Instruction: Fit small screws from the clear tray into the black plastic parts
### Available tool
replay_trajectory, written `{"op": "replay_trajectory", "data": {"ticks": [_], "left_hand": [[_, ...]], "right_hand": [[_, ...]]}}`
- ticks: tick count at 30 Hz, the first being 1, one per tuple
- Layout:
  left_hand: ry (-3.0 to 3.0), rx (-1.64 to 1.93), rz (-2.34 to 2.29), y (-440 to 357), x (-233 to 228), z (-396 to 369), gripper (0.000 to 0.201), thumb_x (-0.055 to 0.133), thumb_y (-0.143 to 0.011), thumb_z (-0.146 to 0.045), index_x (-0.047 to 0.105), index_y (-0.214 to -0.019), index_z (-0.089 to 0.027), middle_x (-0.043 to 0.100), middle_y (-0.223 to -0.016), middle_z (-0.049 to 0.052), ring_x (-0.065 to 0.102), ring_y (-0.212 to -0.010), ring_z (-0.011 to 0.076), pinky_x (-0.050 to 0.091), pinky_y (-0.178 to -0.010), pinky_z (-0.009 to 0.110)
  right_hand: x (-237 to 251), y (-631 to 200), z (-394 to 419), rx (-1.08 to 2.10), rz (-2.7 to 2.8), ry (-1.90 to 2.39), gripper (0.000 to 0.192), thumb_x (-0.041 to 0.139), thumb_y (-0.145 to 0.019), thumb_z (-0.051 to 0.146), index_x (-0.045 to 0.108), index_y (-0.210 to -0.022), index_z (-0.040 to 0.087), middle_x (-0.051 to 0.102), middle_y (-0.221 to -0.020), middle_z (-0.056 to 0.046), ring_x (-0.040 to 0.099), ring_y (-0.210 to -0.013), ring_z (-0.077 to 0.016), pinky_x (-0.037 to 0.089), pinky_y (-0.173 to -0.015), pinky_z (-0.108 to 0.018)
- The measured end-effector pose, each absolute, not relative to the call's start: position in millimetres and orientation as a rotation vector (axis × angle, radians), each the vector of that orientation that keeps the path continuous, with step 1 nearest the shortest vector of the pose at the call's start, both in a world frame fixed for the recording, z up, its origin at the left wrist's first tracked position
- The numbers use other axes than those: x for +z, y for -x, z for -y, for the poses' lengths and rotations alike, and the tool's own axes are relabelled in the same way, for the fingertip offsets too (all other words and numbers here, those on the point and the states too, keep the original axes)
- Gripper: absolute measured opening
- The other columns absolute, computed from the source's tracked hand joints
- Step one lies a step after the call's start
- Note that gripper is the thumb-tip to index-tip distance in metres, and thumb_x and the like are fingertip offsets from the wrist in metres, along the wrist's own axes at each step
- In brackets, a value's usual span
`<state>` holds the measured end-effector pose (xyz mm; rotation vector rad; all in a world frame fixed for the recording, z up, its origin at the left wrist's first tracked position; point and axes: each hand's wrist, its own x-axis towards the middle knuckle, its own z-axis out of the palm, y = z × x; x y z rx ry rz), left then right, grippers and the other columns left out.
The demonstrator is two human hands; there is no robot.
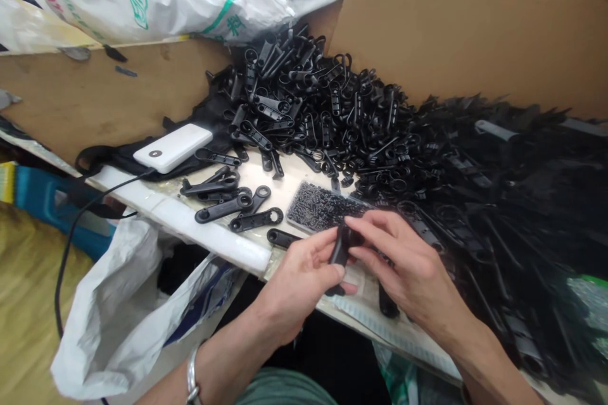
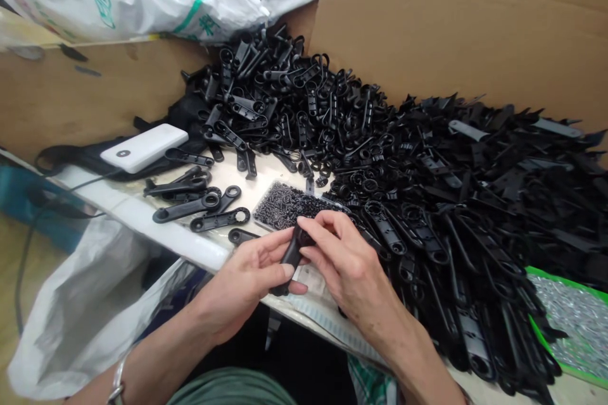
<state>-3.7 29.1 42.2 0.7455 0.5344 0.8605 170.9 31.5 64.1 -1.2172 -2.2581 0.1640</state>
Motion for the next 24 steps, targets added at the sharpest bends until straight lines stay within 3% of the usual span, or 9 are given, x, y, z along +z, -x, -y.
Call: {"op": "replay_trajectory", "data": {"ticks": [8,13,16,19,21,24], "left_hand": [[-0.859,0.860,-0.575,7,44,-28,0.055,0.050,-0.080,-0.004,0.052,-0.133,-0.019,0.060,-0.118,0.011,0.055,-0.107,0.0234,0.053,-0.077,0.030],[-1.212,0.864,-0.790,11,47,-22,0.050,0.046,-0.084,-0.009,0.051,-0.132,-0.023,0.062,-0.091,0.004,0.056,-0.080,0.0163,0.049,-0.073,0.028],[-1.440,0.847,-0.927,14,48,-20,0.037,0.047,-0.086,-0.015,0.058,-0.121,-0.022,0.058,-0.076,0.001,0.053,-0.068,0.0141,0.046,-0.069,0.027],[-1.402,0.857,-0.955,17,45,-23,0.019,0.050,-0.088,-0.026,0.063,-0.101,-0.019,0.059,-0.075,0.001,0.055,-0.067,0.0141,0.045,-0.062,0.024],[-1.309,0.867,-0.960,19,42,-25,0.019,0.049,-0.089,-0.029,0.064,-0.095,-0.018,0.059,-0.076,0.002,0.057,-0.068,0.0144,0.045,-0.057,0.022],[-1.266,0.845,-0.900,24,45,-21,0.025,0.045,-0.092,-0.030,0.064,-0.104,-0.019,0.059,-0.077,0.002,0.058,-0.065,0.0137,0.044,-0.052,0.020]], "right_hand": [[55,-171,-35,0.146,2.271,1.149,0.040,0.050,-0.093,0.006,0.051,-0.131,0.019,0.053,-0.109,-0.009,0.057,-0.097,-0.0162,0.053,-0.081,-0.025],[55,-167,-32,0.168,2.278,1.143,0.039,0.050,-0.093,0.010,0.052,-0.129,0.023,0.055,-0.106,-0.008,0.060,-0.093,-0.0183,0.055,-0.078,-0.028],[56,-162,-25,0.190,2.221,1.202,0.036,0.052,-0.093,0.014,0.055,-0.126,0.027,0.057,-0.105,-0.008,0.062,-0.091,-0.0200,0.056,-0.077,-0.030],[54,-160,-18,0.197,2.186,1.199,0.038,0.050,-0.094,0.020,0.055,-0.130,0.031,0.057,-0.110,-0.009,0.063,-0.093,-0.0222,0.058,-0.073,-0.030],[54,-161,-15,0.293,2.171,1.188,0.038,0.051,-0.094,0.025,0.055,-0.131,0.032,0.057,-0.116,-0.009,0.063,-0.097,-0.0224,0.059,-0.072,-0.028],[57,-162,-15,0.524,2.100,1.263,0.036,0.055,-0.092,0.034,0.058,-0.128,0.031,0.062,-0.116,-0.005,0.065,-0.097,-0.0207,0.058,-0.078,-0.024]]}}
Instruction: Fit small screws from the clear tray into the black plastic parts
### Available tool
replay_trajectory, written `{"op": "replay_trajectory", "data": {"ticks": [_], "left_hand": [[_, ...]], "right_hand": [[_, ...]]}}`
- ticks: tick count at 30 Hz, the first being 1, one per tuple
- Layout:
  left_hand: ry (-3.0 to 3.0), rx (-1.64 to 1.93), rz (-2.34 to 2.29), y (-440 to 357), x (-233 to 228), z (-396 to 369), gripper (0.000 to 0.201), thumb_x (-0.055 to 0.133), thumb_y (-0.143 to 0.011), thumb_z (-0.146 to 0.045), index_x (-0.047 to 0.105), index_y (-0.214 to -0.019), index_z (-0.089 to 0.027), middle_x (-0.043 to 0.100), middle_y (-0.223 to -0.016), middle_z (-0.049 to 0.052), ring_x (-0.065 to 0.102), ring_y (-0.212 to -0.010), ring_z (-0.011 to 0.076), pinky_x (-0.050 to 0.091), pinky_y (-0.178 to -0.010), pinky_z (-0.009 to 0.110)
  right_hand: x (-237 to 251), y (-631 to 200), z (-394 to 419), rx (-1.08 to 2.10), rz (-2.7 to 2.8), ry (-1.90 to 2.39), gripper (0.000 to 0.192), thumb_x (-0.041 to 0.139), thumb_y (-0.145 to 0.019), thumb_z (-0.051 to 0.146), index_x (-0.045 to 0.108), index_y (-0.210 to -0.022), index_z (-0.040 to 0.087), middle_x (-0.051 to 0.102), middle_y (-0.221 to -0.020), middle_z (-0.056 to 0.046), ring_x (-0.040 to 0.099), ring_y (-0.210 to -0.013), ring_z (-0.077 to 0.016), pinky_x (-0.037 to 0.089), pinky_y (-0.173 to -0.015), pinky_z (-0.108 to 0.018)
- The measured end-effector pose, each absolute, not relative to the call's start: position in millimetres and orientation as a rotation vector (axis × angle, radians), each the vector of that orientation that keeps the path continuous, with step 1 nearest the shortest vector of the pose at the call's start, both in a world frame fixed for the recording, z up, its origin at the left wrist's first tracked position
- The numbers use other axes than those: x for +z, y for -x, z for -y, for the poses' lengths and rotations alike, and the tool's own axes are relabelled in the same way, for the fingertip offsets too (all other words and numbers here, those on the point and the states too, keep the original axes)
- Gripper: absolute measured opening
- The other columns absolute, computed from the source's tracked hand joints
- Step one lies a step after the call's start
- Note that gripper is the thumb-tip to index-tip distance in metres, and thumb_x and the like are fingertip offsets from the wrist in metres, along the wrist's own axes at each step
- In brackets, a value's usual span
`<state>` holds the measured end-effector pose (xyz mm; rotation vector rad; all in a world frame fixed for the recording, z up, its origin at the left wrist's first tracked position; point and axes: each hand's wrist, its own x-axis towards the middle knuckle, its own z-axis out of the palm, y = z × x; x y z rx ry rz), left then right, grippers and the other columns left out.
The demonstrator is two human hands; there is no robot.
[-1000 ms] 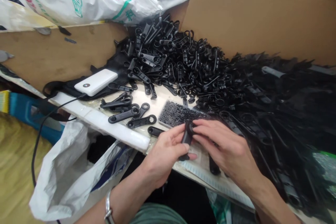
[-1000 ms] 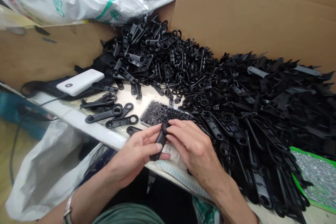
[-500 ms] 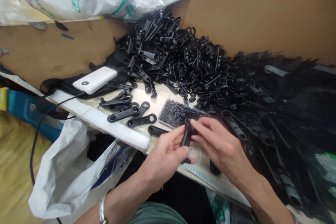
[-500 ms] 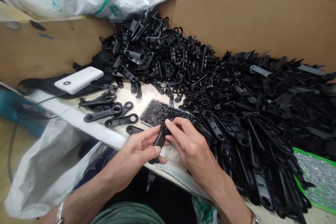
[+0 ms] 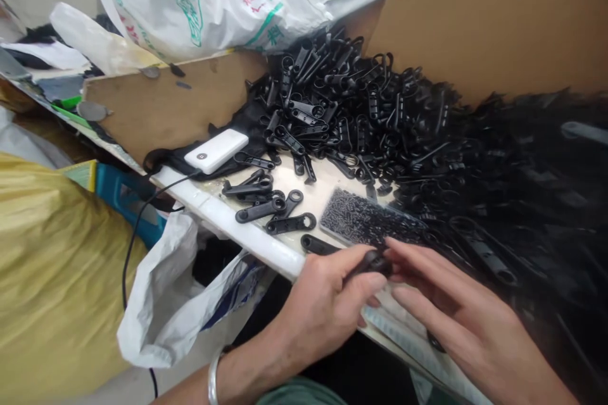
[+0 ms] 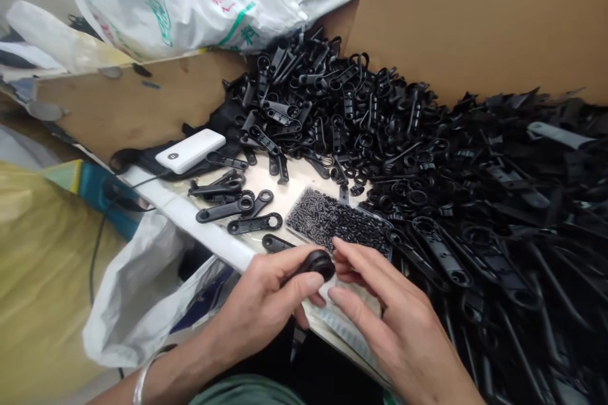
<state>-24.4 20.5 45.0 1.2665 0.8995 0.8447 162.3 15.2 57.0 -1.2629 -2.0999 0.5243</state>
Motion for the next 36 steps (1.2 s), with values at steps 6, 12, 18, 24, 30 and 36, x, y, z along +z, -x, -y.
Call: {"op": "replay_trajectory", "data": {"ticks": [6,12,18,24,30,36], "left_hand": [[-1.552,0.828,-0.941,32,56,-6,0.043,0.038,-0.096,-0.036,0.049,-0.133,-0.018,0.055,-0.064,0.000,0.050,-0.052,0.0109,0.043,-0.057,0.023],[-1.574,0.859,-0.974,39,50,-11,0.043,0.034,-0.098,-0.035,0.045,-0.137,-0.019,0.062,-0.072,0.002,0.051,-0.053,0.0114,0.040,-0.055,0.024],[-2.132,0.925,-1.262,67,57,-36,0.040,0.040,-0.096,-0.029,0.050,-0.134,-0.021,0.067,-0.084,0.007,0.060,-0.073,0.0194,0.040,-0.070,0.029],[-2.583,0.587,-1.853,117,47,-88,0.033,0.035,-0.095,-0.024,0.057,-0.118,-0.014,0.065,-0.107,0.017,0.051,-0.112,0.0357,0.032,-0.092,0.053],[-2.719,0.638,-1.947,110,49,-91,0.030,0.036,-0.093,-0.015,0.055,-0.116,-0.017,0.061,-0.119,0.015,0.043,-0.122,0.0335,0.018,-0.102,0.061],[-2.784,0.479,-1.263,61,39,-68,0.015,0.048,-0.090,-0.016,0.057,-0.078,-0.018,0.060,-0.082,0.004,0.050,-0.087,0.0222,0.024,-0.093,0.051]], "right_hand": [[65,-147,-9,0.993,1.907,1.337,0.022,0.053,-0.093,0.036,0.072,-0.102,0.030,0.069,-0.071,0.002,0.067,-0.060,-0.0153,0.057,-0.055,-0.018],[63,-134,-14,0.973,1.870,1.364,0.022,0.054,-0.092,0.039,0.074,-0.091,0.029,0.068,-0.069,0.002,0.066,-0.059,-0.0168,0.056,-0.055,-0.021],[64,-137,-31,0.916,1.943,1.453,0.031,0.050,-0.094,0.042,0.067,-0.116,0.027,0.072,-0.082,0.001,0.069,-0.074,-0.0175,0.056,-0.069,-0.024],[74,-180,-52,0.343,2.059,1.798,0.026,0.049,-0.092,0.038,0.072,-0.099,0.025,0.067,-0.064,0.001,0.065,-0.059,-0.0179,0.051,-0.059,-0.027],[92,-187,-129,-0.230,2.436,2.242,0.025,0.047,-0.092,0.028,0.071,-0.099,0.027,0.070,-0.089,-0.005,0.066,-0.083,-0.0272,0.043,-0.061,-0.031],[68,-167,-185,-0.169,2.624,2.198,0.024,0.056,-0.081,0.012,0.072,-0.097,0.020,0.068,-0.100,-0.011,0.064,-0.089,-0.0271,0.041,-0.065,-0.029]]}}
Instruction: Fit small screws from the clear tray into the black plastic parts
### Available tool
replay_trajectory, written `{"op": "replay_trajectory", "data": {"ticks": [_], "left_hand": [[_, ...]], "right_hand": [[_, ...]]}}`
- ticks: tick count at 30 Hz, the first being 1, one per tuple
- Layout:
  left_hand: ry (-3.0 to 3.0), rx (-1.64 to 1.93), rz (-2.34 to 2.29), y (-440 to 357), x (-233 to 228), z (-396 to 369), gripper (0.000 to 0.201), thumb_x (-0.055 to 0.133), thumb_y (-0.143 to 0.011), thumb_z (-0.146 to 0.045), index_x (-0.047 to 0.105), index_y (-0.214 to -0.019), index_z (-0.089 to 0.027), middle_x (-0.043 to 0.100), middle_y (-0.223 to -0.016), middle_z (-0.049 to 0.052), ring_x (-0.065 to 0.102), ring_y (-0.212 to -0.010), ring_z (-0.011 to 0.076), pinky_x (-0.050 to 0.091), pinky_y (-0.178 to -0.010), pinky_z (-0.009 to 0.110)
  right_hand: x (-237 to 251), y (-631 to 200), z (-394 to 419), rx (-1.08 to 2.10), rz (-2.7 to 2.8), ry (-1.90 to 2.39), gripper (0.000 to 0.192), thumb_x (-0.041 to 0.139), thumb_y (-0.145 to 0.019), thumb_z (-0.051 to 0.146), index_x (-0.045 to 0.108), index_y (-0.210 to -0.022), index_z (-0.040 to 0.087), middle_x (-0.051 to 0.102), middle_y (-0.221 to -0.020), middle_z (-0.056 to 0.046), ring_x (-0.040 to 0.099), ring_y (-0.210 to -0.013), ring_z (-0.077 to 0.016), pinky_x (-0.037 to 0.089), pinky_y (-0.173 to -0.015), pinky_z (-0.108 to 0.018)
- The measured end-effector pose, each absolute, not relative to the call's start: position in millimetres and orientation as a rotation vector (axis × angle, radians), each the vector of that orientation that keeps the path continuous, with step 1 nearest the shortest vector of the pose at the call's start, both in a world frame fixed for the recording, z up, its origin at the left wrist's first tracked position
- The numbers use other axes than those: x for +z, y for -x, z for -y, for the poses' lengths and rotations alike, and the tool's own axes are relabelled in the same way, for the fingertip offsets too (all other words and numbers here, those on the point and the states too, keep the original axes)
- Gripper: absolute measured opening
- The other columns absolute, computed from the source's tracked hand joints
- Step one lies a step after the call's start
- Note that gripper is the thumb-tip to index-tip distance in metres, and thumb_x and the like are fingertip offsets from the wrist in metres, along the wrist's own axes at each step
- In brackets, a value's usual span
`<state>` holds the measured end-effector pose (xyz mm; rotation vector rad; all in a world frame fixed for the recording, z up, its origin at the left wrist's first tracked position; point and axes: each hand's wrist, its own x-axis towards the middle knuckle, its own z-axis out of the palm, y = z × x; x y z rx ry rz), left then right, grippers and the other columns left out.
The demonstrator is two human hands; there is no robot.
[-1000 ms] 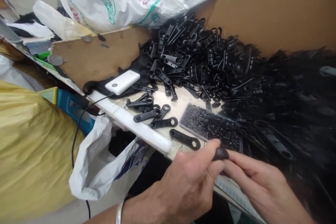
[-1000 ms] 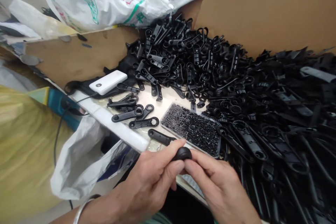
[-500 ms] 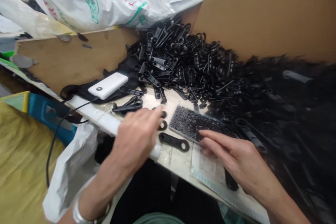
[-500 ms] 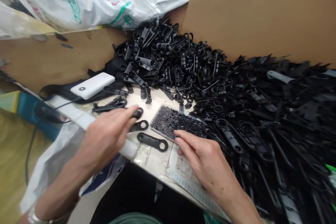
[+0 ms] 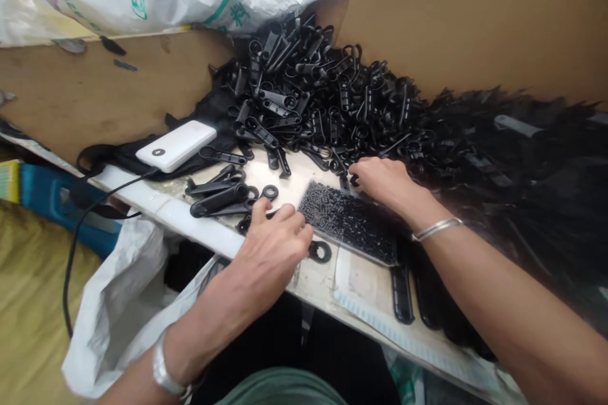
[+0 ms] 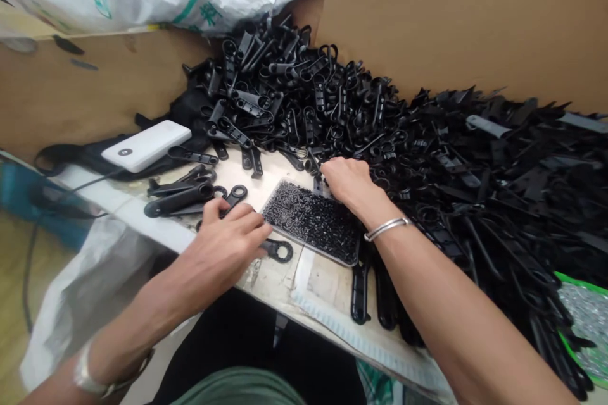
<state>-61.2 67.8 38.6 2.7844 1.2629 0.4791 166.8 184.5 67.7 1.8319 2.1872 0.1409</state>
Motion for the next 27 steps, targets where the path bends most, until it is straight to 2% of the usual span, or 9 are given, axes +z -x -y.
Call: {"op": "replay_trajectory", "data": {"ticks": [4,7,9,13,16,19,23,25,27], "left_hand": [[-2.787,0.472,-1.245,56,19,-71,0.018,0.048,-0.090,-0.013,0.053,-0.074,-0.018,0.055,-0.076,0.002,0.046,-0.084,0.0197,0.021,-0.093,0.050],[-2.784,0.455,-1.207,58,12,-75,0.015,0.052,-0.088,-0.014,0.054,-0.073,-0.017,0.056,-0.079,0.002,0.045,-0.085,0.0194,0.021,-0.091,0.049],[-2.758,0.435,-1.207,59,14,-74,0.018,0.053,-0.087,-0.013,0.052,-0.069,-0.017,0.056,-0.077,0.002,0.046,-0.084,0.0190,0.022,-0.090,0.049],[-2.626,0.458,-1.233,59,33,-62,0.020,0.046,-0.090,-0.014,0.052,-0.071,-0.017,0.057,-0.078,0.003,0.049,-0.083,0.0195,0.030,-0.084,0.042],[-2.370,0.592,-1.266,59,51,-52,0.013,0.042,-0.093,-0.017,0.054,-0.088,-0.017,0.058,-0.080,0.002,0.051,-0.078,0.0171,0.037,-0.074,0.033],[-2.051,0.735,-1.238,58,58,-47,0.012,0.041,-0.095,-0.020,0.052,-0.101,-0.020,0.059,-0.077,-0.003,0.054,-0.070,0.0127,0.039,-0.064,0.026],[-2.079,0.819,-1.272,60,48,-47,0.039,0.048,-0.094,-0.026,0.038,-0.132,-0.026,0.063,-0.104,-0.001,0.059,-0.089,0.0139,0.043,-0.077,0.025],[-2.295,0.681,-1.468,66,42,-50,0.049,0.044,-0.095,-0.024,0.028,-0.141,-0.030,0.062,-0.100,0.001,0.059,-0.083,0.0170,0.043,-0.073,0.030],[-2.476,0.480,-1.744,76,39,-56,0.046,0.038,-0.096,-0.020,0.032,-0.141,-0.030,0.060,-0.088,0.002,0.056,-0.077,0.0200,0.040,-0.067,0.033]], "right_hand": [[59,-174,-191,0.086,-2.252,-1.849,0.022,0.057,-0.078,0.008,0.073,-0.087,0.018,0.069,-0.094,-0.010,0.063,-0.090,-0.0267,0.043,-0.070,-0.030],[70,-180,-178,0.091,-2.335,-1.959,0.027,0.053,-0.083,0.010,0.072,-0.098,0.021,0.069,-0.096,-0.009,0.063,-0.089,-0.0260,0.046,-0.072,-0.032],[80,-181,-158,-0.075,-2.439,-2.120,0.029,0.049,-0.087,0.015,0.069,-0.109,0.020,0.069,-0.086,-0.007,0.065,-0.076,-0.0212,0.049,-0.068,-0.030],[91,-178,-98,-1.056,-2.588,-2.373,0.031,0.053,-0.087,0.021,0.064,-0.115,0.016,0.069,-0.077,-0.005,0.063,-0.058,-0.0149,0.053,-0.054,-0.023],[86,-181,-54,-1.955,-2.313,-2.464,0.033,0.068,-0.081,0.028,0.066,-0.113,0.018,0.071,-0.090,-0.008,0.066,-0.067,-0.0152,0.056,-0.059,-0.020],[77,-187,-25,-2.429,-2.045,-2.495,0.039,0.075,-0.078,0.031,0.066,-0.116,0.025,0.062,-0.121,-0.008,0.067,-0.089,-0.0198,0.059,-0.070,-0.022],[63,-193,-8,-2.472,-1.933,-2.624,0.044,0.077,-0.075,0.038,0.066,-0.116,0.027,0.059,-0.127,-0.008,0.067,-0.092,-0.0229,0.060,-0.072,-0.024],[56,-194,-6,-2.351,-1.945,-2.684,0.047,0.078,-0.072,0.041,0.067,-0.115,0.024,0.063,-0.119,-0.010,0.068,-0.085,-0.0224,0.060,-0.068,-0.023],[50,-195,-5,-2.221,-1.954,-2.712,0.051,0.078,-0.071,0.045,0.068,-0.114,0.021,0.068,-0.108,-0.012,0.068,-0.078,-0.0215,0.059,-0.064,-0.020]]}}
